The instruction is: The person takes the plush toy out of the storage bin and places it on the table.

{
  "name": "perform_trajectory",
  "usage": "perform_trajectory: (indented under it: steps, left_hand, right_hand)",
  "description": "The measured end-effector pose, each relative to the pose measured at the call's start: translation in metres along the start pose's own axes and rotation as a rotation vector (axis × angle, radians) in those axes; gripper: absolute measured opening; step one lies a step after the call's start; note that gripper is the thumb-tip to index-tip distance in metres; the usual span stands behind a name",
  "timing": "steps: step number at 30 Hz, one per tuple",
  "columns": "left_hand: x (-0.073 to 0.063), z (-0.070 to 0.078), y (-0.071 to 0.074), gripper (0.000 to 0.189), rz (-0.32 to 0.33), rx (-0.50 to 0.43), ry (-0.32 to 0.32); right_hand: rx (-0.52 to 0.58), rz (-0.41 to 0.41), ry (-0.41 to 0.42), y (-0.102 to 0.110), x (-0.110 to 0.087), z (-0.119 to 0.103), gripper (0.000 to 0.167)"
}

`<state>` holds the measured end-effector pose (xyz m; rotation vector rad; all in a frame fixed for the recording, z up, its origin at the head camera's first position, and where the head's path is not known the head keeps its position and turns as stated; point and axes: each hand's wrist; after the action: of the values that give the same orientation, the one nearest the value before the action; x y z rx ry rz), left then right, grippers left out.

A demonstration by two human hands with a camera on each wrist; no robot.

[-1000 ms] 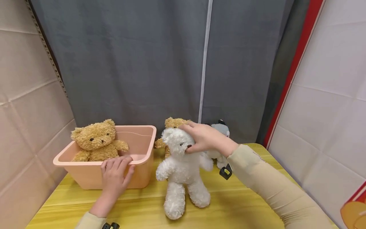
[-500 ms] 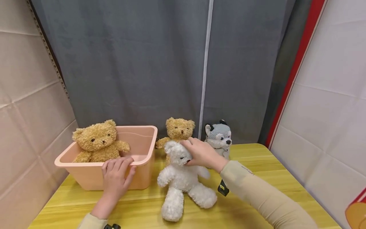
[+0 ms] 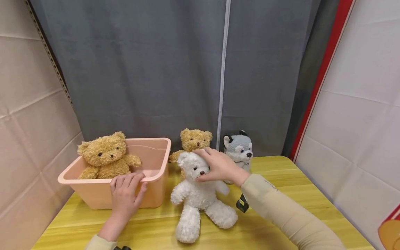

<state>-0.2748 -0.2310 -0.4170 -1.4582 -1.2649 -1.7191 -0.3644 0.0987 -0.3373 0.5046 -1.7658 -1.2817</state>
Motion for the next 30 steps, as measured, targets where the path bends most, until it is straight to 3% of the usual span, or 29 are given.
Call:
perform_trajectory:
  steps: [7, 24, 30]
  left_hand:
    - [-0.001, 0.001, -0.002, 0.040, 0.000, 0.001, 0.004]
    - [0.001, -0.001, -0.001, 0.041, -0.008, 0.001, 0.008]
    - [0.001, 0.000, 0.000, 0.041, -0.009, 0.003, 0.009]
  right_hand:
    - [0.026, 0.013, -0.013, 0.002, 0.001, 0.004, 0.094]
    - [0.048, -0.048, -0.096, 0.000, 0.001, 0.014, 0.094]
    - [0.036, -0.035, -0.086, -0.004, -0.001, 0.017, 0.094]
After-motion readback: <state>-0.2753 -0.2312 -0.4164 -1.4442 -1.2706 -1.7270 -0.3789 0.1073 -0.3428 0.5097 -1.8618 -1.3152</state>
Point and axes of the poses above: each hand's wrist, its own x-axis towards the middle knuckle, its own y-axis out of the back of the hand, z = x × y, and after that the axes turned 1 degree about y, right-handed
